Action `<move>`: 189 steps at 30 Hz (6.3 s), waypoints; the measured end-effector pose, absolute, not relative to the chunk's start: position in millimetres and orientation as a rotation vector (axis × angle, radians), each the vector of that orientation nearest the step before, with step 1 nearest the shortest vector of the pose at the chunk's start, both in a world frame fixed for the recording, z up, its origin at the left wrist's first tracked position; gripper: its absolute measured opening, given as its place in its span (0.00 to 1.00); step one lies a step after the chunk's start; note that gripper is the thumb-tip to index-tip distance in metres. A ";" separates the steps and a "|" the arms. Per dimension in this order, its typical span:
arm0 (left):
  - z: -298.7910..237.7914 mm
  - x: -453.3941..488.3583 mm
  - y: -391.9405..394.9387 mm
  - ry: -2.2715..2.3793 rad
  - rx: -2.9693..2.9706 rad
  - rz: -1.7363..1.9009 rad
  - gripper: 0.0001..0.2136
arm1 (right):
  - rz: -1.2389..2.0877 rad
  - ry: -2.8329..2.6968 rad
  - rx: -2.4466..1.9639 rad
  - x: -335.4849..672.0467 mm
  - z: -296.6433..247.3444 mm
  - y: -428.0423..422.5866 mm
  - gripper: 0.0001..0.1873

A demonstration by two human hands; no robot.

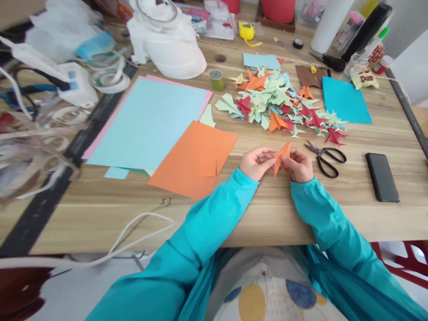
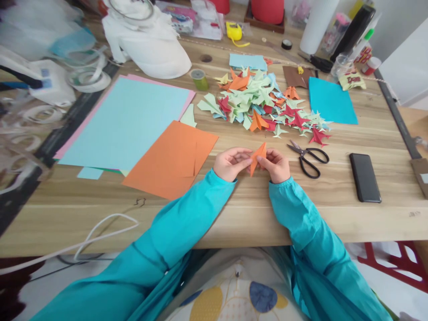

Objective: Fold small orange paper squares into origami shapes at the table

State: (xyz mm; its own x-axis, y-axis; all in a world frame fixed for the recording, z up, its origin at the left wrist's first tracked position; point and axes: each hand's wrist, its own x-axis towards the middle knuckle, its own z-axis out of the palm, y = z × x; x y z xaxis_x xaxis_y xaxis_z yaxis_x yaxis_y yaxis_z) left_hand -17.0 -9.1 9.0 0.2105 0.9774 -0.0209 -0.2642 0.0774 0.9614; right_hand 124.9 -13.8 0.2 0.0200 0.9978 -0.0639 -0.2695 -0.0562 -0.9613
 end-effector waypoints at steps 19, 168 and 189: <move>-2.2 -18.9 -10.5 0.899 2.021 1.531 0.05 | 1.332 -0.910 -1.065 125.0 -0.4 -12.0 0.12; 11.5 -18.7 -6.5 1.004 1.079 1.174 0.10 | 1.400 -1.316 -1.169 122.4 13.2 -21.5 0.15; 12.9 -14.9 -8.7 0.940 0.872 1.088 0.19 | 1.421 -1.179 -1.164 126.7 5.7 -15.7 0.17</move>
State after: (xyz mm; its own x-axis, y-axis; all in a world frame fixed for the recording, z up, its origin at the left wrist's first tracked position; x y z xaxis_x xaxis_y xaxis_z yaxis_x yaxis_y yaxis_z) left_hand -14.9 -8.7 12.9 0.1880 0.9650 -0.1830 -0.3211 0.2365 0.9170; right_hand 126.7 -15.7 5.7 -0.1268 0.9864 -0.1044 -0.0790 -0.1149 -0.9902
